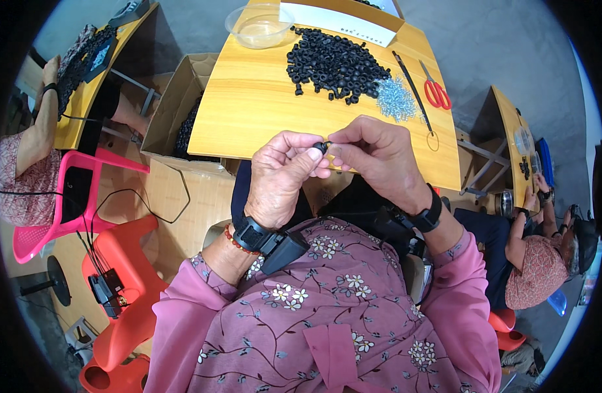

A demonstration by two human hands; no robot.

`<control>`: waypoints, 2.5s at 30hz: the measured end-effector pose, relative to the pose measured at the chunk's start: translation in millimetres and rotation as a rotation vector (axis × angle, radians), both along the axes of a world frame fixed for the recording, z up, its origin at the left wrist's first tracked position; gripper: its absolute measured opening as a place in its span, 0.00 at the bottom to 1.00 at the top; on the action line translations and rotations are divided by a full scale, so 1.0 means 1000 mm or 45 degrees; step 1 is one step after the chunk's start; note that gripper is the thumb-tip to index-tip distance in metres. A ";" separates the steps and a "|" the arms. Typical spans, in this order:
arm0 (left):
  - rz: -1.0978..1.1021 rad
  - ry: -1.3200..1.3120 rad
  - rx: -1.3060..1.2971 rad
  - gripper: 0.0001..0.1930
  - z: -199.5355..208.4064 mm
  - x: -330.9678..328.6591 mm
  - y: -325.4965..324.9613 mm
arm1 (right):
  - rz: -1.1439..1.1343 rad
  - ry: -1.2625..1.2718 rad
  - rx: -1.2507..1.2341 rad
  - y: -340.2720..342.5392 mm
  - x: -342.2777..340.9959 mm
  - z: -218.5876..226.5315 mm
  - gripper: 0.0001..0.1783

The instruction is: Assembling and trimming small black plastic or rubber components on a wooden table.

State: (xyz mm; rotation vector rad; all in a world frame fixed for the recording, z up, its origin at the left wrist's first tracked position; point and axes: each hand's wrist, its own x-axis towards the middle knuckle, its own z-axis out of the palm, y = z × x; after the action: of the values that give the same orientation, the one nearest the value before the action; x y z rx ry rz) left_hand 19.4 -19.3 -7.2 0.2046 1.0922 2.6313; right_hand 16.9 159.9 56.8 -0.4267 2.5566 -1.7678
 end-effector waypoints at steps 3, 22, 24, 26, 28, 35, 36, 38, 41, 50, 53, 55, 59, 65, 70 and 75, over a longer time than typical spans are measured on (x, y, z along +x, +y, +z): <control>0.057 0.031 -0.110 0.07 -0.001 0.000 0.001 | -0.002 0.108 0.094 -0.004 0.001 0.003 0.05; 0.178 0.241 -0.300 0.05 0.011 0.010 0.004 | 0.169 0.097 -0.044 0.002 0.001 0.003 0.03; 0.156 0.245 -0.294 0.05 0.011 0.008 0.003 | 0.220 0.197 0.008 0.005 -0.001 0.004 0.04; 0.003 0.122 -0.133 0.06 0.008 0.005 0.000 | 0.225 0.236 0.052 0.007 -0.003 0.005 0.04; 0.005 0.128 -0.121 0.05 0.006 0.006 0.000 | 0.227 0.274 0.096 0.007 -0.002 0.005 0.05; 0.059 0.128 -0.160 0.04 0.007 0.010 0.006 | 0.236 0.275 0.179 0.007 -0.003 0.006 0.05; 0.057 0.129 -0.160 0.04 0.008 0.010 0.006 | 0.248 0.254 0.164 0.008 -0.004 0.007 0.04; 0.033 0.065 -0.103 0.04 0.009 0.009 0.005 | 0.252 0.129 0.043 0.008 -0.005 0.005 0.03; 0.004 0.095 -0.091 0.04 0.012 0.009 0.006 | 0.251 -0.042 -0.093 0.009 -0.005 0.007 0.03; 0.012 0.138 -0.061 0.06 0.009 0.005 0.004 | 0.201 0.004 -0.055 0.008 -0.005 0.010 0.04; 0.008 0.138 -0.054 0.06 0.006 0.006 0.002 | 0.205 0.167 0.081 0.005 -0.003 0.014 0.05; 0.019 0.159 -0.053 0.06 0.004 0.005 0.003 | 0.203 0.269 0.172 0.004 -0.002 0.015 0.05; 0.093 0.197 -0.081 0.07 0.006 0.008 0.005 | 0.211 0.345 0.174 0.003 -0.002 0.013 0.06; 0.135 0.244 -0.160 0.06 0.006 0.011 0.007 | 0.222 0.135 0.021 0.004 -0.002 0.002 0.04; 0.116 0.262 -0.249 0.06 0.002 0.006 0.005 | 0.215 -0.012 -0.214 0.001 -0.001 -0.008 0.01; 0.095 0.050 -0.225 0.07 0.004 0.008 0.007 | 0.200 0.290 0.057 0.001 -0.004 -0.022 0.01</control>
State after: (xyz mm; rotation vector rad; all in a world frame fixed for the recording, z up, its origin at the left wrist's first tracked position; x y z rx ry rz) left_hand 27.1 -12.4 -3.3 0.1818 1.3629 2.5860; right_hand 12.8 161.3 34.8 -0.8475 2.6143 -1.6936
